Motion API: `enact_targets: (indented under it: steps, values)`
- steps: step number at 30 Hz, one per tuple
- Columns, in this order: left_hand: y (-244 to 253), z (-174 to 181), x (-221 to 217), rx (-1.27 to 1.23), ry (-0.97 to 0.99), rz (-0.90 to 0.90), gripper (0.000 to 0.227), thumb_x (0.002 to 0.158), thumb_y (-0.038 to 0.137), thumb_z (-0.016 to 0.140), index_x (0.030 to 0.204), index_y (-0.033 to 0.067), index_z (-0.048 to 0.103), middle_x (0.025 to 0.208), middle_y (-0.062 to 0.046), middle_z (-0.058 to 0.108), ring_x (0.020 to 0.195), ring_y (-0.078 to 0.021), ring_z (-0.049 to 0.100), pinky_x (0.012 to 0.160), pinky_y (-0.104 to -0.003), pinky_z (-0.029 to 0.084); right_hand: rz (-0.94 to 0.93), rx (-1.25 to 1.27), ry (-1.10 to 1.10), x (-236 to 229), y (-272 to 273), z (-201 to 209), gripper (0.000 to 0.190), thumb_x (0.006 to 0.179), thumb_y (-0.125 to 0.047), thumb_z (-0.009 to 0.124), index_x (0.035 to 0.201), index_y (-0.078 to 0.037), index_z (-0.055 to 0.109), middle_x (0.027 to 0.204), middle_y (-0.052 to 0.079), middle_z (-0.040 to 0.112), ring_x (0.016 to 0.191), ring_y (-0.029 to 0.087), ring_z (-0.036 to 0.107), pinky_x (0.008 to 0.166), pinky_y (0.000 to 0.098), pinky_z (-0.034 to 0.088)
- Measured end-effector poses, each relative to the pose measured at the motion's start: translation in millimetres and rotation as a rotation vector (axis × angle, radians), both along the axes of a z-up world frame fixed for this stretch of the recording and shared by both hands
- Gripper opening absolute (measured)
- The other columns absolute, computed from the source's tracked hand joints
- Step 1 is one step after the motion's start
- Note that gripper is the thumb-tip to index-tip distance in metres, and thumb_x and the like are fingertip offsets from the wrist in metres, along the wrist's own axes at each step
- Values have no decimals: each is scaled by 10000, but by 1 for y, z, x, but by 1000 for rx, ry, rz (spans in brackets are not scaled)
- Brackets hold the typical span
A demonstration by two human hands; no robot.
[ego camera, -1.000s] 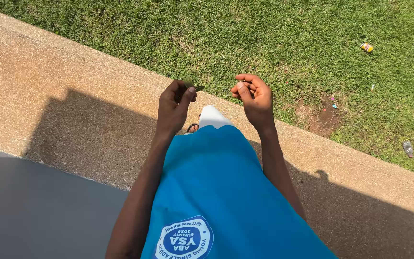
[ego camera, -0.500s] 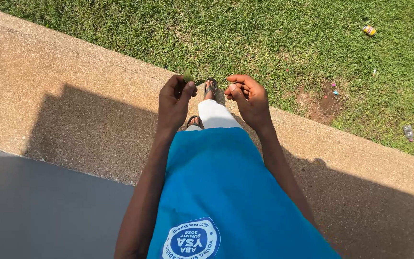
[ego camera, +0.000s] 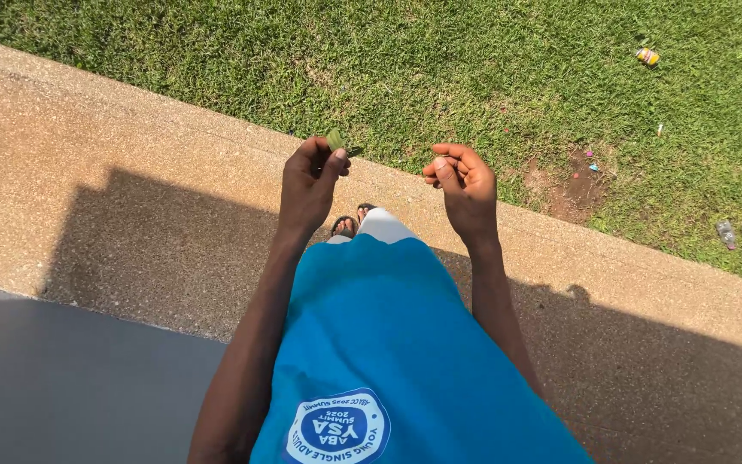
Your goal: The recorder is tearing and examining a small green leaf while standing outdoors.
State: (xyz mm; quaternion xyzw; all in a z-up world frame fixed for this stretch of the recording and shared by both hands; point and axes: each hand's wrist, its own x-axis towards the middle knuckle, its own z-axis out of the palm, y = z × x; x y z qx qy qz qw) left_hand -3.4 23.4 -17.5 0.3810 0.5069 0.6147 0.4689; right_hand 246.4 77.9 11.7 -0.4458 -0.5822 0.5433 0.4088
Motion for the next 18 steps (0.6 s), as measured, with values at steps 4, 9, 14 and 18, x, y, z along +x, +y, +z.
enact_targets:
  steps: [4, 9, 14, 18]
  values:
    - [7, 11, 3, 3, 6, -52, 152, 1064, 186, 643, 1049, 36, 627, 917, -30, 715, 886, -100, 695, 832, -288, 587, -12, -32, 27, -5, 0, -12, 226, 1068, -117, 597, 1255, 6, 631, 983, 76, 722, 892, 122, 689, 829, 280, 588]
    - [-1, 27, -4, -2, 44, -42, 142, 1076, 175, 639, 1068, 34, 624, 923, -31, 696, 885, -94, 666, 818, -279, 557, 40, -70, 16, -28, 3, -7, 241, 1052, -116, 602, 1254, 11, 634, 985, 76, 726, 896, 117, 693, 835, 279, 596]
    - [1, 6, -13, 19, -63, 20, 141, 1058, 169, 655, 1064, 31, 627, 931, -28, 694, 892, -101, 669, 825, -287, 565, 99, -44, -29, -35, 14, -1, 248, 1053, -116, 593, 1260, 15, 629, 984, 72, 721, 904, 112, 693, 836, 277, 600]
    - [-4, 10, -8, -20, -7, 1, 150, 1069, 185, 645, 1073, 35, 638, 933, -27, 696, 896, -104, 665, 838, -285, 566, 98, -35, -28, -25, 12, 2, 251, 1068, -117, 590, 1274, 23, 619, 991, 79, 710, 908, 117, 680, 842, 282, 593]
